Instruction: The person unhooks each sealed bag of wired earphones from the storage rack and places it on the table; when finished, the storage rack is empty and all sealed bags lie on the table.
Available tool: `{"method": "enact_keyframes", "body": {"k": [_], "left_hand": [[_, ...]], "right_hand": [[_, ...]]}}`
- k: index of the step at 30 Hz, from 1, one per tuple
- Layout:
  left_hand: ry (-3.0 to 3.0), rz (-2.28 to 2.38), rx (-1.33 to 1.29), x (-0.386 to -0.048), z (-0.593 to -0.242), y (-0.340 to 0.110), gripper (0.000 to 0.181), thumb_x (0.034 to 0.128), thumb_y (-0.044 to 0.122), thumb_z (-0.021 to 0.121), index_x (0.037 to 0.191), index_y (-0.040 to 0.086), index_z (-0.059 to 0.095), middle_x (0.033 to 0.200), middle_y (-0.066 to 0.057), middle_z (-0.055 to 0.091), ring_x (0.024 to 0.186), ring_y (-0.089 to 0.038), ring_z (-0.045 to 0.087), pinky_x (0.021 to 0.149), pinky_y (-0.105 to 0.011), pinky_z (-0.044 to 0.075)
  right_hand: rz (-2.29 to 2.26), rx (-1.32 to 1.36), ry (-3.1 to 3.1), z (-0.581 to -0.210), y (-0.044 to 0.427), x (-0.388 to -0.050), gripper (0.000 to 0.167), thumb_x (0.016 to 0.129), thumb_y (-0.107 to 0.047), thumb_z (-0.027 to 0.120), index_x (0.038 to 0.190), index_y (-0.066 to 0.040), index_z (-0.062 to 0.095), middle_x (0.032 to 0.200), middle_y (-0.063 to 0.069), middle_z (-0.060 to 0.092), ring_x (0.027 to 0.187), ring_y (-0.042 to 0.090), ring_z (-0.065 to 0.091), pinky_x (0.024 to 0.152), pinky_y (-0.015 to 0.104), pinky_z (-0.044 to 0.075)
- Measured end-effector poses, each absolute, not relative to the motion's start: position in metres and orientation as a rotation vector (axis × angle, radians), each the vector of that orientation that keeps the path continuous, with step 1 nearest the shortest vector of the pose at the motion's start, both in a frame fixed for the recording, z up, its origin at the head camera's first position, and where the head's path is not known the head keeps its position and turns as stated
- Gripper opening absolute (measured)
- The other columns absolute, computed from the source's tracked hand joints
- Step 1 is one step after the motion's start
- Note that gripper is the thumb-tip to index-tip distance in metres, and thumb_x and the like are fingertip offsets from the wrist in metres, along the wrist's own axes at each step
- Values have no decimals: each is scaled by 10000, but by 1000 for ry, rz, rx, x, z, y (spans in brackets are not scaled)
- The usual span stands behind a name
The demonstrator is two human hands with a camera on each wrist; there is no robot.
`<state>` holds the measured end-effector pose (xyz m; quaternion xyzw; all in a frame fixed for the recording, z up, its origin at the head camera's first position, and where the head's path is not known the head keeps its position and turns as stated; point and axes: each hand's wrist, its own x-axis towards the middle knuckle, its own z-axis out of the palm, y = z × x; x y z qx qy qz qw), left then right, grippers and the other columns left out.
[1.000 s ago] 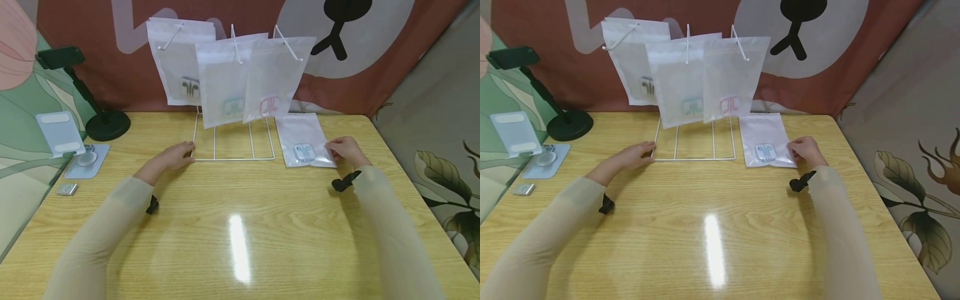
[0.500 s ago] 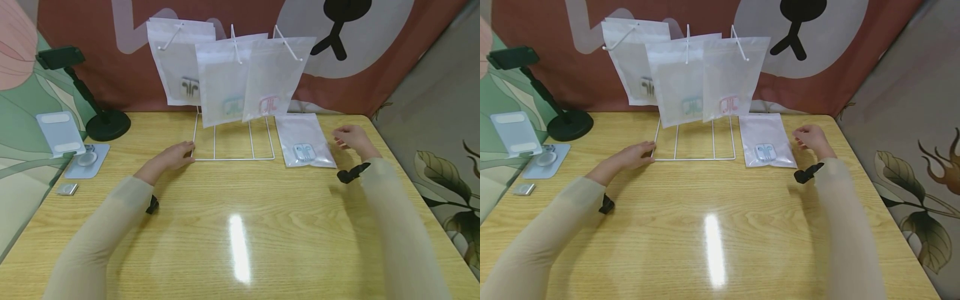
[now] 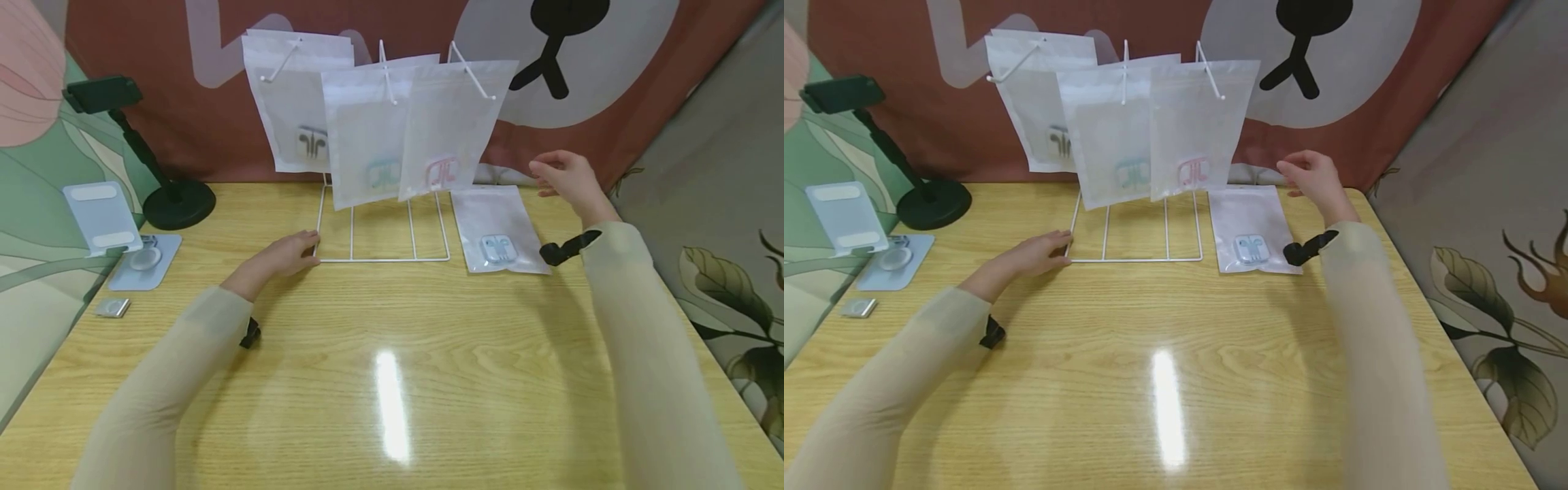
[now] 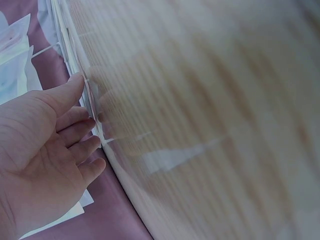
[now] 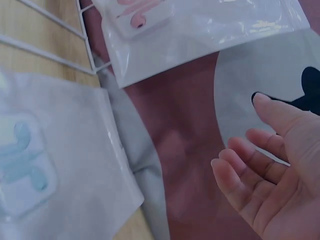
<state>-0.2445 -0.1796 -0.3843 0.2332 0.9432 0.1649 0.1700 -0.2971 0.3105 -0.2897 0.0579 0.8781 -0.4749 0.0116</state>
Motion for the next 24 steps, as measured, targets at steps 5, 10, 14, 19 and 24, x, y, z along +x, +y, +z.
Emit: {"method": "enact_keyframes", "body": {"k": [5, 10, 14, 19, 24], "left_hand": [[2686, 465, 673, -244, -383, -179, 595, 961, 206, 508, 1407, -86, 244, 1460, -260, 186, 1340, -398, 138, 1088, -481, 133], [2689, 466, 672, -242, -381, -177, 597, 960, 200, 511, 1404, -93, 241, 1453, -273, 190, 1335, -407, 144, 1086, -485, 139], [2691, 465, 670, -242, -381, -177, 597, 959, 199, 512, 1406, -89, 241, 1453, -273, 193, 1333, -408, 150, 1085, -487, 142], [2693, 456, 676, -243, -380, -177, 590, 959, 198, 513, 1402, -91, 252, 1451, -273, 196, 1331, -411, 155, 1084, -487, 144], [2687, 442, 665, -243, -381, -177, 587, 960, 196, 510, 1404, -88, 252, 1456, -263, 191, 1337, -405, 142, 1087, -484, 134]], "right_hand": [[-1576, 116, 2697, -279, 290, -309, 694, 830, -480, 593, 1412, -178, 362, 1385, 69, 387, 1118, 203, 493, 850, 268, 491], [-1683, 5, 2654, -282, 270, -320, 694, 853, -411, 607, 1439, -199, 302, 1417, 67, 354, 1203, 203, 429, 937, 357, 438], [-1719, -6, 2629, -285, 255, -326, 691, 866, -386, 612, 1445, -221, 273, 1434, 39, 340, 1269, 184, 358, 993, 401, 381], [-1781, 0, 2588, -291, 242, -330, 630, 866, -367, 617, 1409, -235, 326, 1403, 28, 378, 1242, 184, 381, 991, 419, 380], [-1828, 36, 2564, -300, 235, -333, 584, 860, -369, 619, 1376, -232, 381, 1323, 51, 438, 1165, 199, 442, 946, 412, 427]]}}
